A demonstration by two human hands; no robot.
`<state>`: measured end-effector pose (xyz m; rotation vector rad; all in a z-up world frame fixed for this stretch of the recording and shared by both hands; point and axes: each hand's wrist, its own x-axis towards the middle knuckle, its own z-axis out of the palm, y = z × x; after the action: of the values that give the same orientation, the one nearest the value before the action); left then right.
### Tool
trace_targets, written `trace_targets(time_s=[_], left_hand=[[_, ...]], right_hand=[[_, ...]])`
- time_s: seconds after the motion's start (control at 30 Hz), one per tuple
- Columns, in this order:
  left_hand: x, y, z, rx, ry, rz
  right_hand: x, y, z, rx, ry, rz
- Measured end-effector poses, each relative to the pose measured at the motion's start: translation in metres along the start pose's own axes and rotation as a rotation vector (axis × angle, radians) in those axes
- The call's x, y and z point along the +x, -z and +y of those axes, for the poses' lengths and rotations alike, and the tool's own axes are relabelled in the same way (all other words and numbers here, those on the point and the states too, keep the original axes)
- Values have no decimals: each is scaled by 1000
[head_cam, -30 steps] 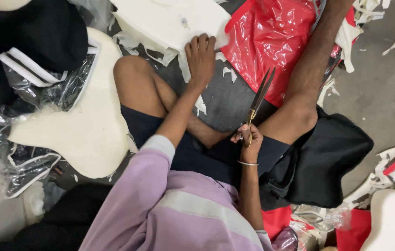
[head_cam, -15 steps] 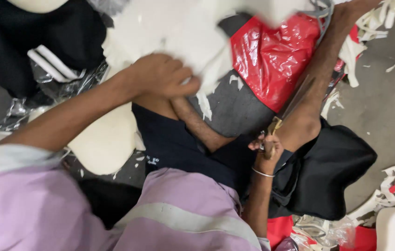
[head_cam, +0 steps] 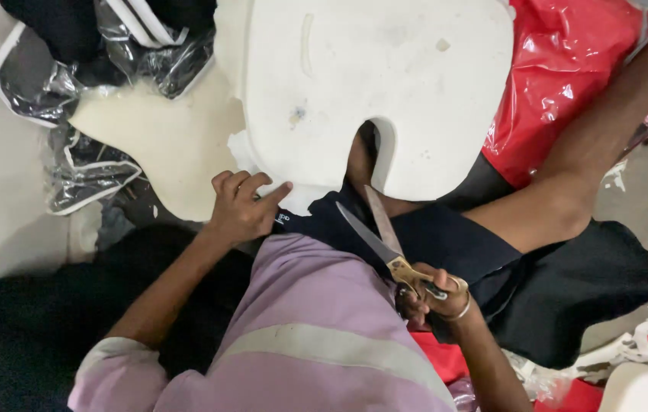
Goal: Cutting shaped foam pieces using large scissors.
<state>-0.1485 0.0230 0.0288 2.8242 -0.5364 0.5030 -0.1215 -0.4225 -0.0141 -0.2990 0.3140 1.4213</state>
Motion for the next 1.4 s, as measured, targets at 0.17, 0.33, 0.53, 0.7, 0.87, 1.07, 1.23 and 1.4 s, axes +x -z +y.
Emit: trace_targets(time_s=[0.17, 0.33, 0.53, 0.7, 0.87, 1.07, 1.23, 1.4], left_hand=[[-15, -10, 62, -667, 861, 232], [14, -24, 67, -1281, 1428, -26], [28, -62, 86, -1432, 1627, -96], [3, -66, 91, -1302, 1498, -35], [11, -49, 89, -1306, 1359, 79], [3, -55, 88, -1269, 1321, -2], [5, -55, 93, -1303, 1370, -4], [7, -52, 91, -1341, 1390, -1]], right_hand=[[17, 32, -27, -151, -252, -26], [10, 78, -81, -222, -368, -61], [35, 74, -124, -307, -481, -61], [62, 98, -134, -213, -523, -164], [89, 115, -138, -161, -529, -177], [105, 116, -144, -266, -526, -192], [112, 98, -148, -339, -540, -201], [114, 93, -152, -443, -541, -147]])
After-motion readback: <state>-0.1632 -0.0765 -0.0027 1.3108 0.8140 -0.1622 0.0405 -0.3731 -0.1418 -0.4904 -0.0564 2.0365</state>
